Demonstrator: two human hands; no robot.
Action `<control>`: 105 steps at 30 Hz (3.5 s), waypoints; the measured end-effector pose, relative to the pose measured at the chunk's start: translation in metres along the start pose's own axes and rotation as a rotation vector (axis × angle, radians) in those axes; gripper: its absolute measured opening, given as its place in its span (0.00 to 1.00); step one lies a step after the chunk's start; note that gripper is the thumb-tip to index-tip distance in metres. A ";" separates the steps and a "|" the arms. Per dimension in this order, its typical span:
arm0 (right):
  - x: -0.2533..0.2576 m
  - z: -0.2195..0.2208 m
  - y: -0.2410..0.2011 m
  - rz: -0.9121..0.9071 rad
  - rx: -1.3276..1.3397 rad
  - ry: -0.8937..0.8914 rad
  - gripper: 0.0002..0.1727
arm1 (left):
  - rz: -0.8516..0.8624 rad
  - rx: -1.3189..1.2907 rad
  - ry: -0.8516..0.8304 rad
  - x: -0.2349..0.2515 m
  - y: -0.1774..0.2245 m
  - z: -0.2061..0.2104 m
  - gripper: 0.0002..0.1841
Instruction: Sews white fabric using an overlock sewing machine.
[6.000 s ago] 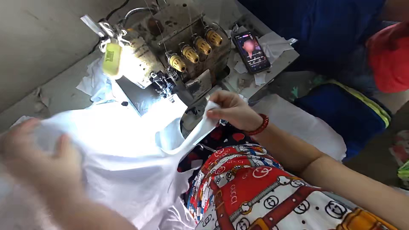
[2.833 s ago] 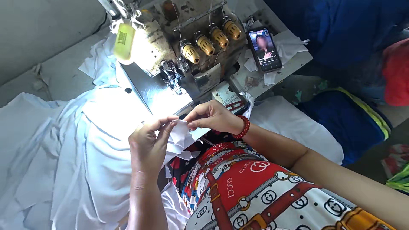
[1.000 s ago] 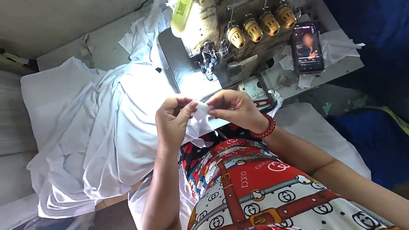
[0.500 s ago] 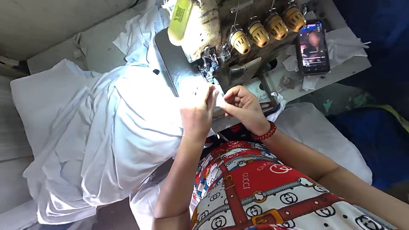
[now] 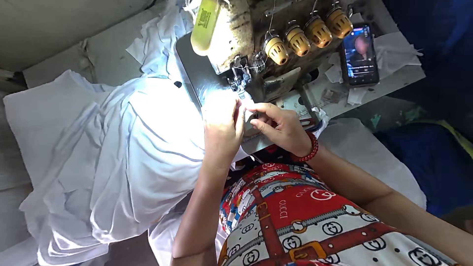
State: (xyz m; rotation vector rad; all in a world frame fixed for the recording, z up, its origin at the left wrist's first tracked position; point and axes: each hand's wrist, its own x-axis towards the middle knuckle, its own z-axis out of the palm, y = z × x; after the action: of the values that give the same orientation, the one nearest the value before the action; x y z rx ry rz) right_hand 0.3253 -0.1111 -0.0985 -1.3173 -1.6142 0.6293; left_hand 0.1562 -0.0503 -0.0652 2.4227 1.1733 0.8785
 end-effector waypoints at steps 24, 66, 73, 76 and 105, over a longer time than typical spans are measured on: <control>-0.005 -0.001 -0.016 -0.128 0.164 -0.197 0.13 | -0.064 0.161 0.002 0.027 -0.038 -0.032 0.14; -0.009 -0.013 -0.031 0.069 0.580 -0.072 0.04 | -0.058 -0.539 -0.148 -0.022 0.016 -0.041 0.07; -0.009 -0.016 -0.034 0.057 0.583 -0.081 0.11 | -0.051 -0.538 -0.094 -0.019 0.014 -0.040 0.06; -0.013 -0.018 -0.029 0.007 0.562 0.027 0.11 | -0.059 -0.634 -0.106 -0.018 0.014 -0.038 0.06; -0.035 0.079 -0.037 0.052 0.517 -0.569 0.13 | 0.147 0.047 0.427 0.030 -0.006 -0.132 0.14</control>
State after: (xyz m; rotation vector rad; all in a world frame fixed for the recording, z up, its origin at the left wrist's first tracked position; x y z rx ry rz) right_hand 0.2381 -0.1424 -0.1141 -0.8323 -1.6860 1.4417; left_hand 0.0816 -0.0213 0.0447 2.4549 1.1693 1.4848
